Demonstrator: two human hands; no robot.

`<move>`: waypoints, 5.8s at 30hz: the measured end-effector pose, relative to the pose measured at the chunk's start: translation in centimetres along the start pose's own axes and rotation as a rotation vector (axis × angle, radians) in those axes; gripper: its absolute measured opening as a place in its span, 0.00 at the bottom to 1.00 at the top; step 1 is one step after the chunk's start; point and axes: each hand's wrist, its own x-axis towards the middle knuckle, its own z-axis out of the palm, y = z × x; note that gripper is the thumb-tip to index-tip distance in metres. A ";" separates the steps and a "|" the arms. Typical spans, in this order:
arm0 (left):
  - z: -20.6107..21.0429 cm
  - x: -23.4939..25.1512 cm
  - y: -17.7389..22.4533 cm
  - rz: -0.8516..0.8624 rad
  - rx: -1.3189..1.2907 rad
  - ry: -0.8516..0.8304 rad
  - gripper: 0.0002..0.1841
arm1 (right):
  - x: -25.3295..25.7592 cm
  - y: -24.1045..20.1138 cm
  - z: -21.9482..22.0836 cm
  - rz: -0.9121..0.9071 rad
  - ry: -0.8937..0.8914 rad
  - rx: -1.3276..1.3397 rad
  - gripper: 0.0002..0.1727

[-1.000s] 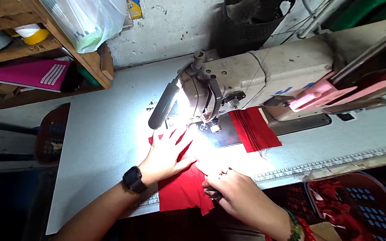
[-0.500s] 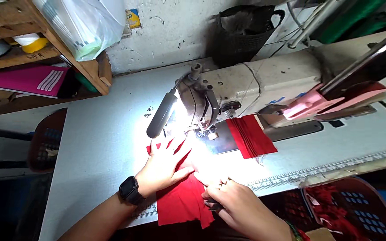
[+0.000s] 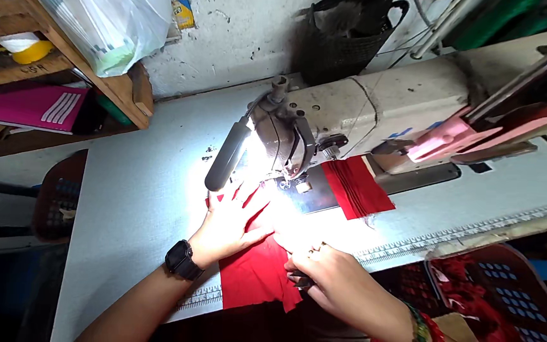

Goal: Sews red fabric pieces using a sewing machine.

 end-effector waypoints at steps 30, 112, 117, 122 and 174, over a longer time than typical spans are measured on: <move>0.0 3.0 2.0 -0.277 -0.207 0.488 0.15 | 2.4 1.6 -0.4 0.383 0.222 0.611 0.14; 0.0 4.6 -0.2 -0.390 -0.347 0.344 0.10 | 11.6 7.4 -0.6 0.232 0.236 0.193 0.07; 0.1 4.6 -0.1 -0.422 -0.340 0.354 0.10 | 12.4 7.2 -1.9 0.295 0.120 0.212 0.10; 0.1 4.6 0.0 -0.424 -0.332 0.351 0.10 | 12.2 7.4 -1.5 0.274 0.126 0.173 0.09; 0.3 4.6 -0.3 -0.401 -0.316 0.351 0.10 | 12.1 7.6 -2.9 0.207 -0.046 0.195 0.04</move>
